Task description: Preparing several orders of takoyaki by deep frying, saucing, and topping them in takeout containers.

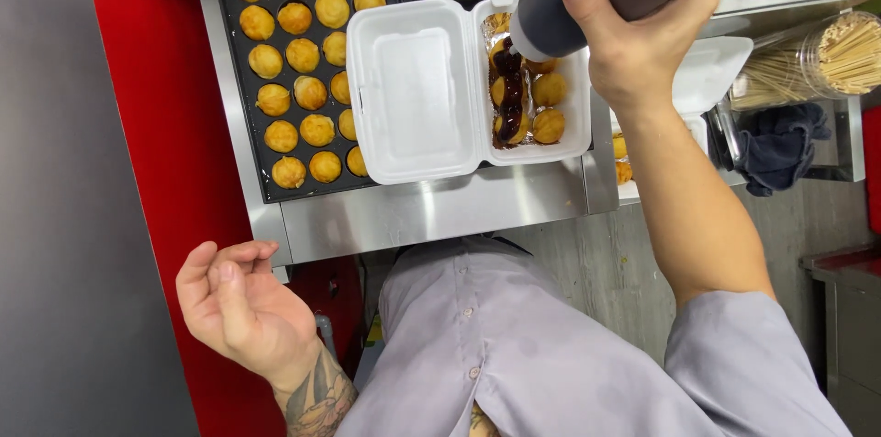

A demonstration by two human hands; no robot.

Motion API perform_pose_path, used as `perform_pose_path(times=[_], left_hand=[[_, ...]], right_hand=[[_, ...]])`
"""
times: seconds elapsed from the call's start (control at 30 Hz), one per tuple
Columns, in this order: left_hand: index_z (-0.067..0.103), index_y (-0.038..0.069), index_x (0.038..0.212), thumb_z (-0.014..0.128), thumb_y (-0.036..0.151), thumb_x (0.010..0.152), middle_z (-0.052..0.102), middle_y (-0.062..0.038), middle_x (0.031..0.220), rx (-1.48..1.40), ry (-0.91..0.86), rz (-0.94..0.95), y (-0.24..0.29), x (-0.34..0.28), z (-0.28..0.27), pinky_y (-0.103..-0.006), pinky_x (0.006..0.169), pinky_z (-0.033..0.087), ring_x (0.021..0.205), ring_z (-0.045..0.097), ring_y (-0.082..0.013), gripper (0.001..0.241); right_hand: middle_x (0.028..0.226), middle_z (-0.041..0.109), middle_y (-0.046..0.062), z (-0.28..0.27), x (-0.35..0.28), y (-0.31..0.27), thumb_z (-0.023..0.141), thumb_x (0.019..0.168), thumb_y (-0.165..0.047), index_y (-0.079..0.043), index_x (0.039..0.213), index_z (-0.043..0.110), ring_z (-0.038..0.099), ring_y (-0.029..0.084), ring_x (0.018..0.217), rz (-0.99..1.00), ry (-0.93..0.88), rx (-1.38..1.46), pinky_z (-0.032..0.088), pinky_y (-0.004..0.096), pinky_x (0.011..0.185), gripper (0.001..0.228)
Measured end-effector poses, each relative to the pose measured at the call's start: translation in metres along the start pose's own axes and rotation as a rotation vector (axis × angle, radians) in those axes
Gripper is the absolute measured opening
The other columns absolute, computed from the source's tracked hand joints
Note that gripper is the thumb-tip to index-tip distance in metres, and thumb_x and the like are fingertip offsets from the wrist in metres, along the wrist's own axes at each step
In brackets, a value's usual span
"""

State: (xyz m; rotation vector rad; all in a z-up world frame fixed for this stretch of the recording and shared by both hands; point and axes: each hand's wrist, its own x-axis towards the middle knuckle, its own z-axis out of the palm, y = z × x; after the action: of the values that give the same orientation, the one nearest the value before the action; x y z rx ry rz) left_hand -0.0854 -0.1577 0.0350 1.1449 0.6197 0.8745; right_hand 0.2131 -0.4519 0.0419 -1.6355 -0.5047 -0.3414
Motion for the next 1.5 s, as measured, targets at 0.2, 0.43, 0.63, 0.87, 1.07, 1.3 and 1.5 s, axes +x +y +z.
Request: perform_pose_path(times=[0.2,0.43,0.63,0.87,1.07,1.3,1.5], left_hand=[[0.058,-0.001,0.131,0.058,0.006,0.106,0.067,-0.015,0.094,0.002,0.034,-0.008,-0.007,-0.002,-0.003,-0.04,0.093,0.056,0.09,0.064,-0.0236,0.026],[0.057,-0.003,0.128,0.058,0.005,0.107,0.067,-0.015,0.094,0.018,0.004,-0.002,-0.004,-0.004,0.006,-0.0403,0.093,0.056,0.09,0.064,-0.0236,0.022],[0.057,-0.002,0.129,0.057,0.005,0.107,0.068,-0.015,0.095,0.037,0.005,-0.009,-0.001,-0.015,0.011,-0.0411,0.094,0.056,0.09,0.065,-0.0242,0.023],[0.057,-0.002,0.129,0.058,0.005,0.108,0.067,-0.015,0.094,0.024,0.022,-0.023,-0.008,-0.024,0.012,-0.0418,0.093,0.056,0.09,0.064,-0.0245,0.023],[0.057,-0.002,0.132,0.058,0.004,0.106,0.067,-0.015,0.093,0.029,-0.018,-0.024,-0.007,-0.029,0.02,-0.0414,0.092,0.056,0.09,0.064,-0.0245,0.026],[0.057,-0.002,0.13,0.058,0.005,0.107,0.067,-0.015,0.094,0.034,0.004,-0.043,-0.015,-0.031,0.022,-0.041,0.092,0.056,0.091,0.064,-0.0247,0.024],[0.057,-0.002,0.131,0.059,0.005,0.107,0.067,-0.015,0.094,0.037,-0.058,-0.049,-0.015,-0.036,0.038,-0.0413,0.093,0.056,0.091,0.064,-0.0247,0.026]], right_hand=[[0.121,0.065,0.008,-0.003,-0.016,-0.069,0.089,0.09,-0.011,0.0,0.13,0.052,0.067,0.019,0.108,0.132,-0.075,-0.115,0.056,0.031,0.101,0.056],[0.121,0.063,0.008,-0.04,0.011,0.025,0.092,0.098,0.0,0.0,0.131,0.049,0.062,0.018,0.106,0.014,-0.042,-0.003,0.054,0.032,0.1,0.054],[0.121,0.062,0.009,-0.044,0.0,0.001,0.092,0.1,-0.001,0.0,0.132,0.048,0.062,0.019,0.107,0.013,-0.044,-0.026,0.053,0.032,0.1,0.055],[0.119,0.066,0.009,-0.044,-0.011,-0.017,0.093,0.093,-0.008,-0.001,0.136,0.051,0.07,0.02,0.108,0.109,-0.07,-0.091,0.056,0.032,0.098,0.061],[0.125,0.059,0.009,-0.049,-0.004,0.026,0.093,0.102,0.001,0.0,0.134,0.044,0.061,0.019,0.112,-0.108,0.048,-0.056,0.052,0.033,0.102,0.058],[0.122,0.066,0.01,-0.054,-0.041,-0.042,0.092,0.096,-0.005,0.001,0.134,0.052,0.066,0.019,0.107,0.086,-0.01,-0.158,0.055,0.032,0.099,0.056],[0.125,0.06,0.01,-0.086,-0.051,0.004,0.09,0.099,-0.012,0.0,0.14,0.05,0.062,0.019,0.114,0.164,0.269,0.136,0.051,0.033,0.105,0.059]])
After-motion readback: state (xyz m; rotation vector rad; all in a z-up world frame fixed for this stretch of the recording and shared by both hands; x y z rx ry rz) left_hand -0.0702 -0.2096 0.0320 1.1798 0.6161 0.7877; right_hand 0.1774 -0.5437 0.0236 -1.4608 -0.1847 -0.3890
